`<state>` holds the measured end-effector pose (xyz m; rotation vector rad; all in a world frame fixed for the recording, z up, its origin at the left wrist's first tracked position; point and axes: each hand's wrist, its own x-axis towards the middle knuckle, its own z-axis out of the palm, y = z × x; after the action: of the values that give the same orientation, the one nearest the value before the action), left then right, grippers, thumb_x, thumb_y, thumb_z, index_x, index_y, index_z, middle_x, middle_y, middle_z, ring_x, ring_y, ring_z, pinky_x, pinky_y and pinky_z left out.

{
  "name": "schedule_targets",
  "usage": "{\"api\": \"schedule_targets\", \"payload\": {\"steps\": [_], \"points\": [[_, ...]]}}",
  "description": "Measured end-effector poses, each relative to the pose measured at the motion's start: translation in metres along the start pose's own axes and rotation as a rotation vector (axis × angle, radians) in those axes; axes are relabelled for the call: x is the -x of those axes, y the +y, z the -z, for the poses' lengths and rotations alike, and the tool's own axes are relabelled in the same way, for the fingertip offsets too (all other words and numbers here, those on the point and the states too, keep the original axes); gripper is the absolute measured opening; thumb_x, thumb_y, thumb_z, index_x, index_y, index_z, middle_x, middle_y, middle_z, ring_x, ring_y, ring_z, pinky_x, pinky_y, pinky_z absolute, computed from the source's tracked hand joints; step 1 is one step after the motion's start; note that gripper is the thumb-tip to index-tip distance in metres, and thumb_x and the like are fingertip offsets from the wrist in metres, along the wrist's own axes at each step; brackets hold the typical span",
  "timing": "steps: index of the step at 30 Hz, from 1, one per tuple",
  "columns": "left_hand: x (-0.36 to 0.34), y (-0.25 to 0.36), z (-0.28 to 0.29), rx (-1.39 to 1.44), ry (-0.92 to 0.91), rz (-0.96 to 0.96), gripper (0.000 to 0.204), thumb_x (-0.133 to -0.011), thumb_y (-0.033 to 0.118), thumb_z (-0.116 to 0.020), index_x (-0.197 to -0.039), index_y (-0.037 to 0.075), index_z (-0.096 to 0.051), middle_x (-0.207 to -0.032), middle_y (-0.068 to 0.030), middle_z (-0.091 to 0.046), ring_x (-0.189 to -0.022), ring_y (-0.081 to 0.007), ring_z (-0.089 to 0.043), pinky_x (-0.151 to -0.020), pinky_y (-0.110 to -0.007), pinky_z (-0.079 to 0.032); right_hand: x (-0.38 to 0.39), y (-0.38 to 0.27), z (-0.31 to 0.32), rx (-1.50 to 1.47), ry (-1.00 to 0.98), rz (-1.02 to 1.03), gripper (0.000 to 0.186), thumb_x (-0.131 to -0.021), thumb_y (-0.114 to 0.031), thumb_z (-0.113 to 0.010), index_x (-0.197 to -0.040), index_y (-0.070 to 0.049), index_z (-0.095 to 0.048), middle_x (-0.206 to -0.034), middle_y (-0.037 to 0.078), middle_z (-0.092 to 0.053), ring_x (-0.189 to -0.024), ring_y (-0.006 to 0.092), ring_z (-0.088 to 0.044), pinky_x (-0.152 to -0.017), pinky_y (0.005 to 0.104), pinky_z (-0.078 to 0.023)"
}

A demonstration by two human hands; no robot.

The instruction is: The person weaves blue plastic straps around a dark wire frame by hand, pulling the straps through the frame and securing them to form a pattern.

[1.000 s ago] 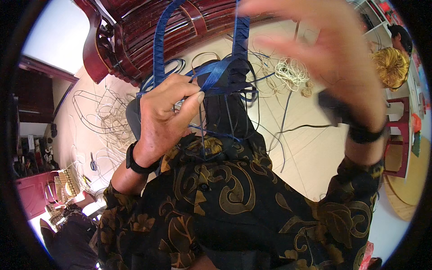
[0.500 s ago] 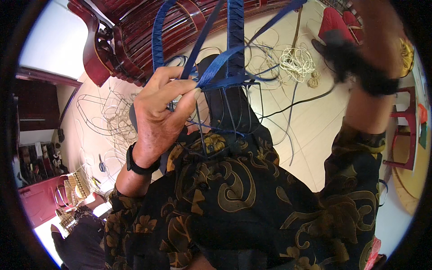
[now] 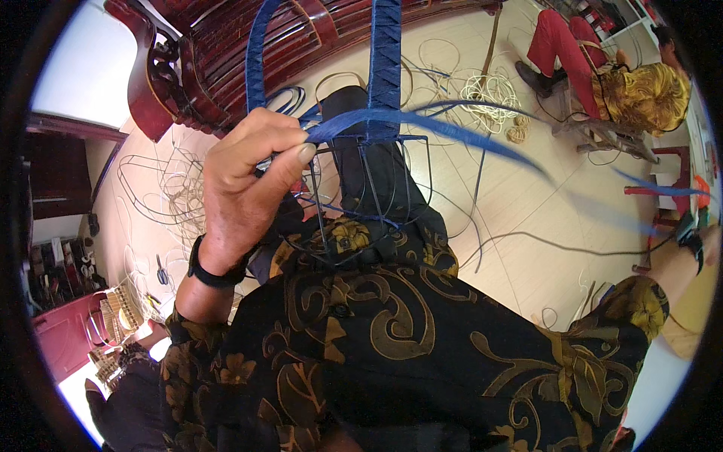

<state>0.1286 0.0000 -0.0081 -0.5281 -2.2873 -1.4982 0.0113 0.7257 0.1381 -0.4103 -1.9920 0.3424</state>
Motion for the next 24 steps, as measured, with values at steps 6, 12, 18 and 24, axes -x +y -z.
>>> {"api": "schedule_targets", "payload": {"steps": [6, 12, 18, 24], "points": [[-0.011, 0.011, 0.008, 0.234, -0.108, 0.455, 0.011, -0.090, 0.006, -0.068, -0.083, -0.002, -0.066, -0.080, -0.0027, -0.066, -0.068, -0.0092, -0.062, -0.063, -0.022, -0.046, 0.006, 0.065, 0.024, 0.146, 0.015, -0.239, 0.028, -0.099, -0.014, -0.058, -0.124, -0.005, -0.067, -0.120, 0.009, -0.068, -0.112, 0.0182, -0.061, -0.100, 0.0303, -0.044], [-0.024, 0.007, 0.013, 0.384, -0.236, 0.619, 0.011, -0.091, 0.010, -0.069, -0.088, 0.000, -0.068, -0.077, -0.0037, -0.067, -0.065, -0.0121, -0.066, -0.066, -0.025, -0.052, 0.124, -0.097, -0.037, -0.306, -0.278, -0.014, 0.033, -0.102, -0.014, -0.057, -0.132, -0.005, -0.067, -0.129, 0.008, -0.068, -0.121, 0.0149, -0.061, -0.108, 0.0278, -0.042], [-0.037, 0.001, 0.013, 0.496, -0.351, 0.725, 0.013, -0.089, 0.012, -0.072, -0.086, 0.000, -0.069, -0.074, -0.0028, -0.066, -0.060, -0.0109, -0.062, -0.056, -0.023, -0.048, 0.281, -0.316, -0.072, -0.919, -0.810, 0.624, 0.025, -0.092, -0.005, -0.064, -0.116, -0.005, -0.072, -0.116, 0.009, -0.071, -0.111, 0.0184, -0.065, -0.098, 0.0294, -0.048], [-0.034, -0.001, 0.014, 0.473, -0.336, 0.787, 0.013, -0.089, 0.012, -0.073, -0.086, 0.000, -0.069, -0.073, -0.0009, -0.064, -0.057, -0.0082, -0.055, -0.052, -0.022, -0.043, 0.342, -0.402, -0.073, -1.120, -0.760, 1.128, 0.036, -0.071, -0.005, -0.079, -0.105, -0.005, -0.071, -0.107, 0.008, -0.071, -0.104, 0.0257, -0.065, -0.093, 0.0417, -0.046]]}}
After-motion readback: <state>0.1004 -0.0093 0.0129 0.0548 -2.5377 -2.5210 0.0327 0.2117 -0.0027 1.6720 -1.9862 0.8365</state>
